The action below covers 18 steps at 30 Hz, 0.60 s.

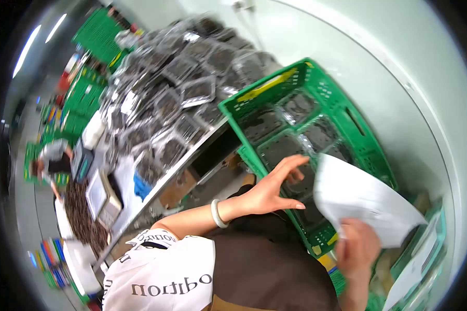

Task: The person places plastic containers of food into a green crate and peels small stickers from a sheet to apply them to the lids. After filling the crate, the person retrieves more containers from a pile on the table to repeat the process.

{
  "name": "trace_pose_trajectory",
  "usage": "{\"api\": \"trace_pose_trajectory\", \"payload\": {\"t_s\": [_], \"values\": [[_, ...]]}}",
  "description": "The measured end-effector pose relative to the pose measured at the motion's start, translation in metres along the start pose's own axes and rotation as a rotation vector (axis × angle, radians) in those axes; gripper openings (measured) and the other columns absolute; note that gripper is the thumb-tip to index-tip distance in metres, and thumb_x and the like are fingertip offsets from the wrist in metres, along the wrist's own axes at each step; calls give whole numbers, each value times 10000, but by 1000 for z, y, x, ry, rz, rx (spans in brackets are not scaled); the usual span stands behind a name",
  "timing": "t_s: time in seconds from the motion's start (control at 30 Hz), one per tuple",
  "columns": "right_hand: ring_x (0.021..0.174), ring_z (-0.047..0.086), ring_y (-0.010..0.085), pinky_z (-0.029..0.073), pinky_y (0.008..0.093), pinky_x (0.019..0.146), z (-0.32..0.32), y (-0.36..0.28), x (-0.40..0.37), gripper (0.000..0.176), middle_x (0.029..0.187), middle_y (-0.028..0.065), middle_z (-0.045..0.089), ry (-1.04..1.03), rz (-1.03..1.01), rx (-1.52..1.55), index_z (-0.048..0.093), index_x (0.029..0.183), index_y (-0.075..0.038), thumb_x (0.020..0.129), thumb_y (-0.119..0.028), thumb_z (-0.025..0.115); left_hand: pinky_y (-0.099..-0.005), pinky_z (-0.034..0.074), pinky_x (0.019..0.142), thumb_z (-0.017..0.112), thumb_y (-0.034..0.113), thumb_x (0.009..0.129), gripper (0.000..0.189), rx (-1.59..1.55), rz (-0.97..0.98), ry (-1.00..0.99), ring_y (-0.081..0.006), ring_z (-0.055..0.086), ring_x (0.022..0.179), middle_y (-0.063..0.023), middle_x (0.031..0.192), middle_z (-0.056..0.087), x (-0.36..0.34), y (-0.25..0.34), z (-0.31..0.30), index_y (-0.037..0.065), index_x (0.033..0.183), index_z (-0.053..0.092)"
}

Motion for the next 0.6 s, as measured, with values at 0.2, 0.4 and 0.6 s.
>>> {"api": "trace_pose_trajectory", "payload": {"t_s": [0.2, 0.4, 0.6], "values": [[636, 639, 296, 509, 360, 573, 59, -49, 67, 105, 818, 144, 677, -65, -249, 542, 558, 964, 14, 883, -52, 561, -349, 471, 940, 677, 16, 806, 549, -51, -165, 462, -249, 563, 1110, -126, 1303, 484, -105, -38, -78, 52, 1320, 488], [652, 645, 275, 495, 339, 593, 90, -86, 92, 102, 806, 121, 680, -141, -324, 635, 612, 954, -4, 902, -90, 594, -381, 440, 953, 621, 138, 886, 365, 772, -735, 1410, -303, 568, 1131, -181, 1238, 580, -356, -147, -228, 6, 1220, 556], [628, 649, 278, 502, 345, 583, 165, -148, 134, 103, 803, 129, 672, -387, -199, 741, 620, 978, 1, 883, -37, 606, -497, 375, 1030, 635, 230, 881, 679, 926, -989, 1537, -486, 439, 1221, -291, 1447, 304, -478, -214, -336, 110, 1463, 306]]}}
Point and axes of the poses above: each hand's wrist, its own x-axis towards the middle knuckle, its own z-axis out of the palm, y = z × x, the point moved 2 cm from there along x, towards the middle knuckle
